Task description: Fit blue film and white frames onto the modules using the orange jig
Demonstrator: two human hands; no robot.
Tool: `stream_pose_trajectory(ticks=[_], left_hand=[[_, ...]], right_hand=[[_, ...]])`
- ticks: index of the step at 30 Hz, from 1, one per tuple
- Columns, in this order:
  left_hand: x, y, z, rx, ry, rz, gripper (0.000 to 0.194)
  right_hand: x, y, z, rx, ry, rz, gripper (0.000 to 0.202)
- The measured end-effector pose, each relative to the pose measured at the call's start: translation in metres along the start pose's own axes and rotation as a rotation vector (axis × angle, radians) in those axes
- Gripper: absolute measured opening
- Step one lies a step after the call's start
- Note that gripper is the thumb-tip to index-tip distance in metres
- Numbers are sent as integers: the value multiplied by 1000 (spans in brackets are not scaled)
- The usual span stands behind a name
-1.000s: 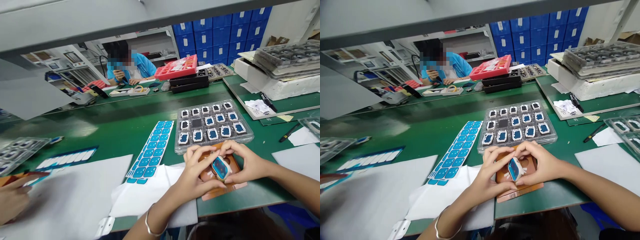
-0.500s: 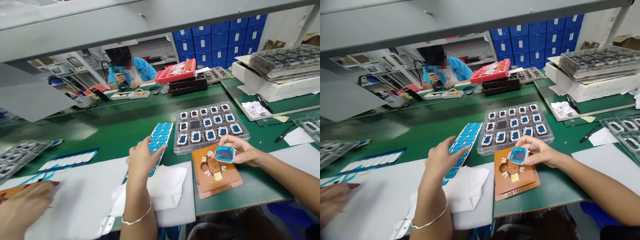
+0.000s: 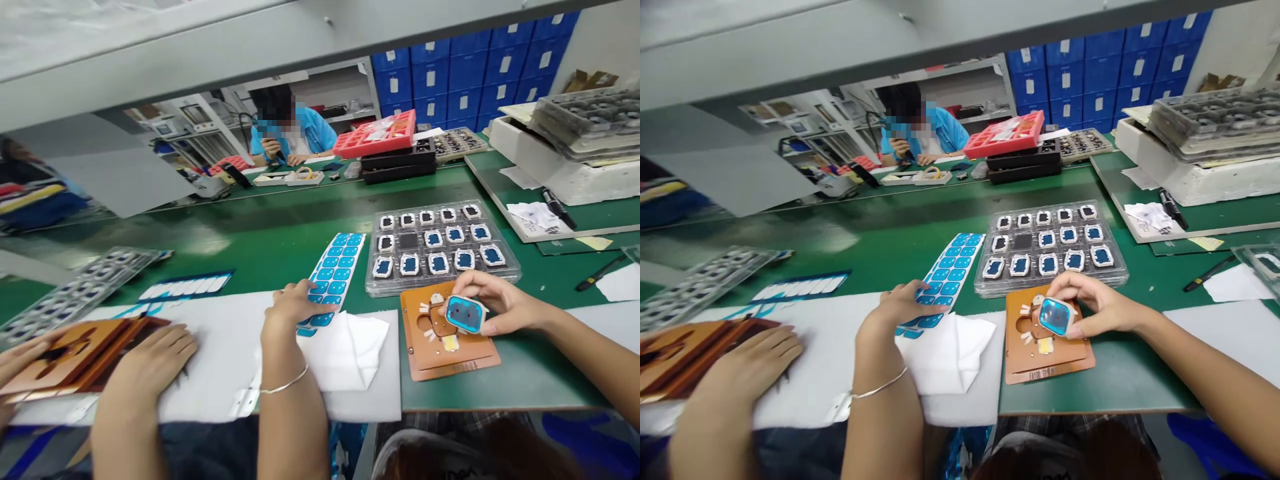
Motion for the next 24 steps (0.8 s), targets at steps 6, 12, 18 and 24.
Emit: stream_pose_trajectory(ticks=[6, 12, 18, 24], left_hand=[[7, 12, 0, -36, -29, 178, 78], [7, 27, -6, -24, 80, 199, 51], [0, 35, -18, -31, 84, 145, 47], [-3, 37, -17, -15, 72, 159, 45]], right_hand=[[6, 2, 3, 115, 8, -72, 46], [10, 7, 5, 100, -49, -130, 47], [11, 10, 5, 100, -49, -143, 46], [10, 8, 4, 98, -44, -145, 46]])
Point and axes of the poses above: each hand's wrist, its own x-axis away from the middle knuckle, its own z-axis out of the back of the hand, y = z × x, the point moved 1 cm from there along -x, towards the middle knuckle, and after that the axes turned 13 degrees about x, right-handed, at the moved point
